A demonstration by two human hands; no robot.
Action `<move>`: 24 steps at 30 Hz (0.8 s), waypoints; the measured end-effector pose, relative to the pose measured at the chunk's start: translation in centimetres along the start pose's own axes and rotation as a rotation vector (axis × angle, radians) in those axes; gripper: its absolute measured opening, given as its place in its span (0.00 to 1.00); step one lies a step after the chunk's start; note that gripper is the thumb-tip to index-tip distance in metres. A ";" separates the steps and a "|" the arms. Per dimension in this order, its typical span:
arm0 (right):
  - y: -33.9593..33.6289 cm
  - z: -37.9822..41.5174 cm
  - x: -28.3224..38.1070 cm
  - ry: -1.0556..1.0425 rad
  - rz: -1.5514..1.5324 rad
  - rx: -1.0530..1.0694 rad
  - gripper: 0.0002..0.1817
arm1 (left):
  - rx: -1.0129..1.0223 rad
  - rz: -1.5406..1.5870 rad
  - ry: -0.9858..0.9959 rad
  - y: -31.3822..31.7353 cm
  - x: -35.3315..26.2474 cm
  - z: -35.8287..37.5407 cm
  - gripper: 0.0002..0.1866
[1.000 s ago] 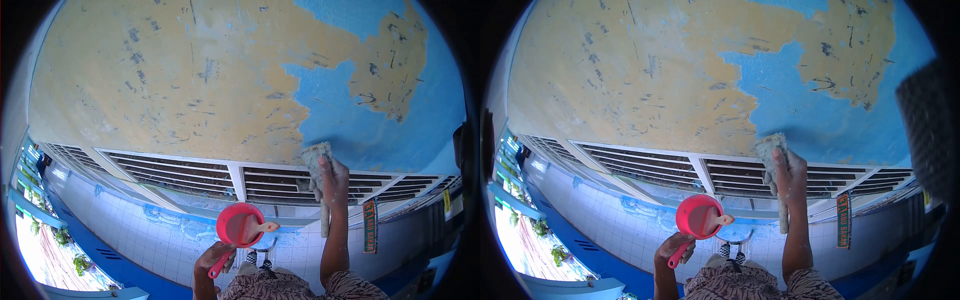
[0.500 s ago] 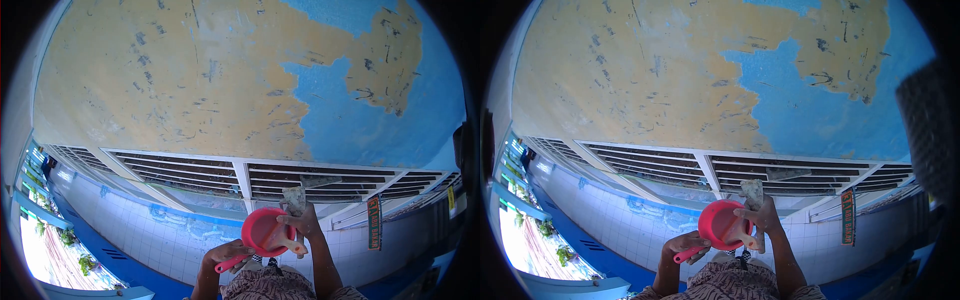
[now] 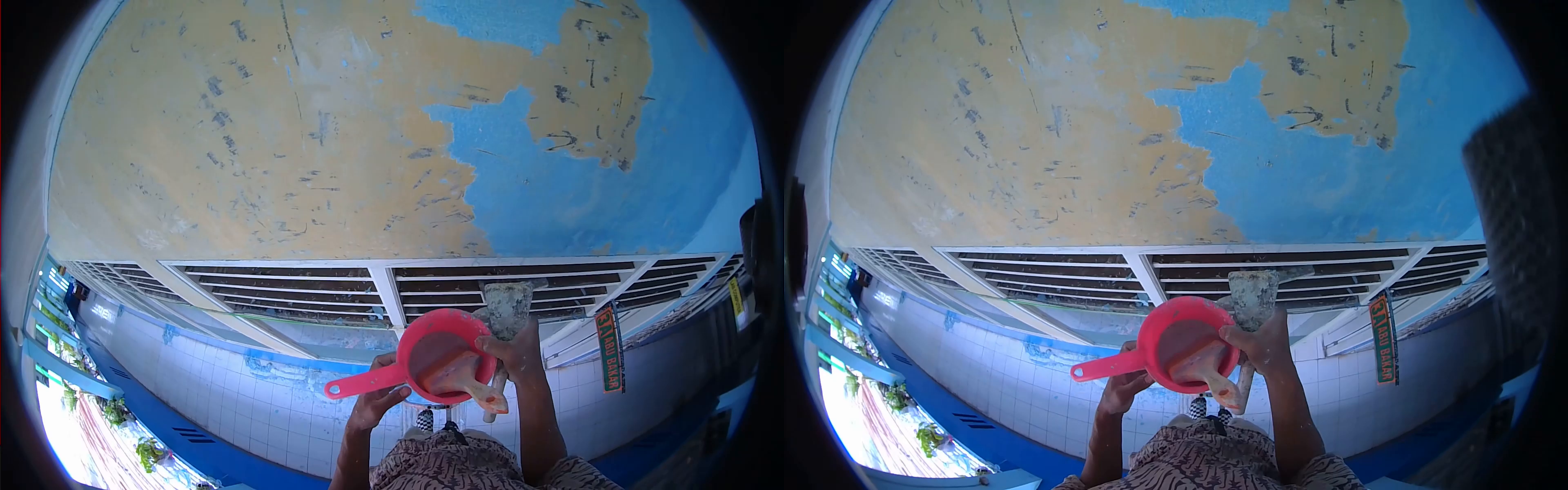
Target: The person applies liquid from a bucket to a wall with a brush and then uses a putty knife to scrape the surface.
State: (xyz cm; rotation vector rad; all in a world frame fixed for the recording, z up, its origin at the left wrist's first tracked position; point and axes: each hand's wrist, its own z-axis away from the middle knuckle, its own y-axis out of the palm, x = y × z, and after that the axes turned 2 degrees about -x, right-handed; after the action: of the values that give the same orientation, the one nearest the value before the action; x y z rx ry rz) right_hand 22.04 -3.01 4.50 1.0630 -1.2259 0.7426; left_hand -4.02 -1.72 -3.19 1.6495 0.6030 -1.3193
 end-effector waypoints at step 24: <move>0.8 -2.4 0.5 0.136 0.123 -0.114 0.12 | -0.186 -0.058 0.729 -0.7 -3.5 -11.0 0.22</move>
State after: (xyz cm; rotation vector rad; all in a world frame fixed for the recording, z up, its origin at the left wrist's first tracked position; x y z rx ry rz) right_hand 22.31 -0.52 5.21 0.8366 -1.2093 0.8163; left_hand -0.25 8.76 0.02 1.9489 1.1655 -0.6377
